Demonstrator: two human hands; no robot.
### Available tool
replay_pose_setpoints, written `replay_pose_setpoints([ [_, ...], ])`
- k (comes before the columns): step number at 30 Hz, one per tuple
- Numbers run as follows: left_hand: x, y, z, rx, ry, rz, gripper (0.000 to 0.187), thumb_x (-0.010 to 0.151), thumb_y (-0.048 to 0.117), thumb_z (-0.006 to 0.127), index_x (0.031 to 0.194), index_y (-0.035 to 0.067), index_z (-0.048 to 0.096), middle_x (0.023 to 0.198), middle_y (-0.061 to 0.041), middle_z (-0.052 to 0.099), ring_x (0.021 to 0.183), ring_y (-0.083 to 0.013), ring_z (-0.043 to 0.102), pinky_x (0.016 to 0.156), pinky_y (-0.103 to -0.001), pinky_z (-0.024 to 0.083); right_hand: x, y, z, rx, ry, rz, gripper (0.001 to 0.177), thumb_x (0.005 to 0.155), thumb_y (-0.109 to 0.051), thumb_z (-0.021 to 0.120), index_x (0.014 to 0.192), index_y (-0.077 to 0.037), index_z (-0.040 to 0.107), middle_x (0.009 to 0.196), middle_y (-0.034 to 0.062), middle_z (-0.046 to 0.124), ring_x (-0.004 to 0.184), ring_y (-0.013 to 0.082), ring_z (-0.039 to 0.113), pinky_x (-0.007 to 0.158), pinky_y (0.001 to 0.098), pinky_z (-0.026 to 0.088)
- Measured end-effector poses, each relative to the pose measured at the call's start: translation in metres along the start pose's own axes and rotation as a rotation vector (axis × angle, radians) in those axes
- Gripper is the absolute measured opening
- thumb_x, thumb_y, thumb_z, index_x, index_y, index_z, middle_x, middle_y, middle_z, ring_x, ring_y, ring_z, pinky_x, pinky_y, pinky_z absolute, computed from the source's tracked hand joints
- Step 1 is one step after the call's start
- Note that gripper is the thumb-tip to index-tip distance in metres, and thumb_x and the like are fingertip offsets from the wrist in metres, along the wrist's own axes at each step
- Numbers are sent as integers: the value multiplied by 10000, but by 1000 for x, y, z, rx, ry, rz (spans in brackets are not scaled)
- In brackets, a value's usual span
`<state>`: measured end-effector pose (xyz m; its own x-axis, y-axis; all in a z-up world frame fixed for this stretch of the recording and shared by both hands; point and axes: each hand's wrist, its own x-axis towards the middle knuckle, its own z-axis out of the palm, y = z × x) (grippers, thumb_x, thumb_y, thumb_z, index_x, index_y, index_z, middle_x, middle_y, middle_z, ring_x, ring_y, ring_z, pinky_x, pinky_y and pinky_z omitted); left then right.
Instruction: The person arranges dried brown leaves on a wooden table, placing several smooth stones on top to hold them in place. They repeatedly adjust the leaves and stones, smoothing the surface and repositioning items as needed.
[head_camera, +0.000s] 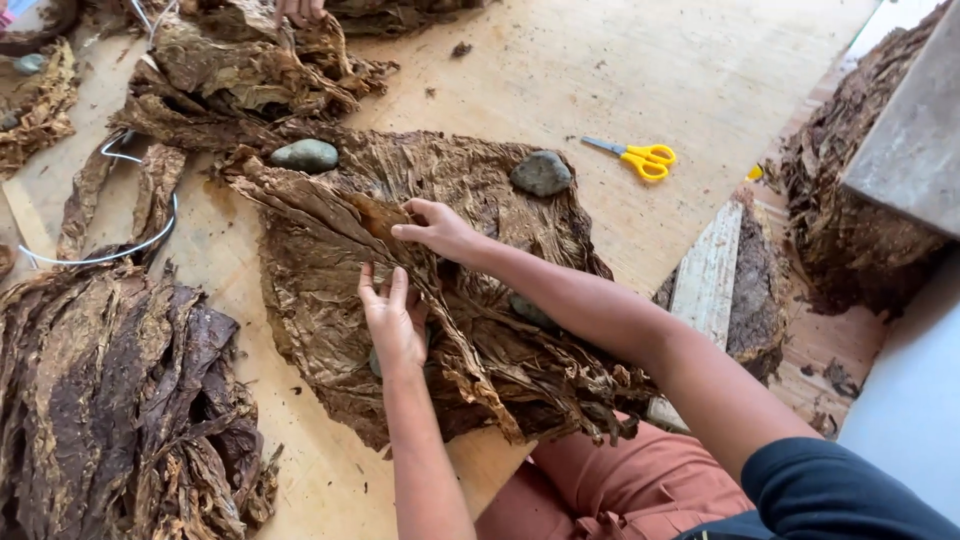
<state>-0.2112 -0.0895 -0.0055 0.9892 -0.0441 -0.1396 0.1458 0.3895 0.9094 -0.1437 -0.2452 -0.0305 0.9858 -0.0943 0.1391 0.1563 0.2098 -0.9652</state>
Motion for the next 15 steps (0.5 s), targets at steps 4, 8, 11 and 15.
replay_pose_setpoints([
  [4,5,-1,-7,-167,-10,-104,348,940,149,754,1223,248,578,947,60,588,787,-174,693,781,-325,594,-8,-9,2,122,-13,-4,283,936,-228,773,1167,-77,710,910,63,734,854,110,664,754,273,599],
  [8,23,-15,-24,-212,-62,-147,183,918,125,771,1085,189,730,964,-29,741,876,-208,731,871,-375,587,-12,-9,2,188,-11,-51,238,989,-211,712,1211,-127,712,997,112,743,925,135,660,825,318,613],
  [11,20,-12,-20,-202,-38,-103,179,913,112,778,1063,188,715,954,-13,746,875,-167,726,842,-305,580,-8,-1,0,232,-44,-1,291,974,-215,730,1240,-104,686,1005,112,735,871,150,662,707,297,611],
  [15,18,-7,-17,-227,34,-64,182,914,111,785,1038,203,689,919,3,742,844,-139,735,774,-241,601,-26,-26,-2,257,-179,182,482,909,-219,790,1285,12,595,950,93,719,678,132,659,377,209,536],
])
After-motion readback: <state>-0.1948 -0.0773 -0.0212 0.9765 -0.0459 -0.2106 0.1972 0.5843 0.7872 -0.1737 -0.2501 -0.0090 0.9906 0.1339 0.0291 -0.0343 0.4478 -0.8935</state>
